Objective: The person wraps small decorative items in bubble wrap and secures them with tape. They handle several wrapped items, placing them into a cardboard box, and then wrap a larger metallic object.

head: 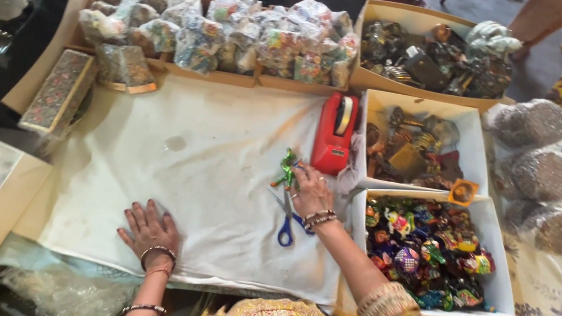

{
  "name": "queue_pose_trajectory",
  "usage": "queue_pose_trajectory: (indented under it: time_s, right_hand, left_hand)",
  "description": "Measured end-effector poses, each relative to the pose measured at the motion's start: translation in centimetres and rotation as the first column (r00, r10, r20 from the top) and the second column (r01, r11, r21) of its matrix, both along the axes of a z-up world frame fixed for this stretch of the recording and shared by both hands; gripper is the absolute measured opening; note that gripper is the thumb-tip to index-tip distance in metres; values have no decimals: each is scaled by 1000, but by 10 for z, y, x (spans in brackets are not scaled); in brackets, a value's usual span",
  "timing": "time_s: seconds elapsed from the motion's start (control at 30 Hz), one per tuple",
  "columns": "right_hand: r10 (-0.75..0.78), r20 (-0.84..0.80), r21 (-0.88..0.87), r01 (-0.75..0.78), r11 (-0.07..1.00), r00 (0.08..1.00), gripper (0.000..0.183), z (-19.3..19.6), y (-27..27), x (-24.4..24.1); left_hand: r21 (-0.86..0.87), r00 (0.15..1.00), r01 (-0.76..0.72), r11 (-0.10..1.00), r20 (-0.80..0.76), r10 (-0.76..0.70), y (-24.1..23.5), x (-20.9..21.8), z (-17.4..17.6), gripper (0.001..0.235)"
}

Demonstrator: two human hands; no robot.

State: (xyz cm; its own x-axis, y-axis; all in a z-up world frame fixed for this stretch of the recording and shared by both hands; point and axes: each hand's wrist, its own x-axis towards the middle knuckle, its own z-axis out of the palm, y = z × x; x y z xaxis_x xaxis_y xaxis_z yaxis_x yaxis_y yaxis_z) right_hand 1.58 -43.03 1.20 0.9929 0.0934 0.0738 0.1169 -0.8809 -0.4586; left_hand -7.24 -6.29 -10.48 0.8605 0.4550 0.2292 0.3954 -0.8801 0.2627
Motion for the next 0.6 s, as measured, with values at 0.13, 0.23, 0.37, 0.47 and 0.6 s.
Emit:
queue_pose_trajectory:
  time_s: [0.13,0.23,0.37,0.47,0.6]
  right_hand:
    - [-39,-12,-70,38,997,999,58,-17,16,18]
    - [-96,-61,-144,87,986,993,59,-27,14,27]
    - [-93,-80,-160,79,984,992,65,-43,-1,28]
    - [-86,-79,-174,71,982,993,68,-50,-7,27]
    - [-183,-144,-145,162,976,973,65,-48,-12,27]
  left_hand:
    - [0,1000,-22,1000,-19,22,0,0,5,61]
    - [29,999,-28,999,-43,29,-1,3,5,60]
    - [23,999,-31,999,-33,31,-3,2,5,62]
    - [9,999,-36,999,-21,36,-4,3,8,62]
    - [-30,999,-40,999,-33,39,-3,4,9,60]
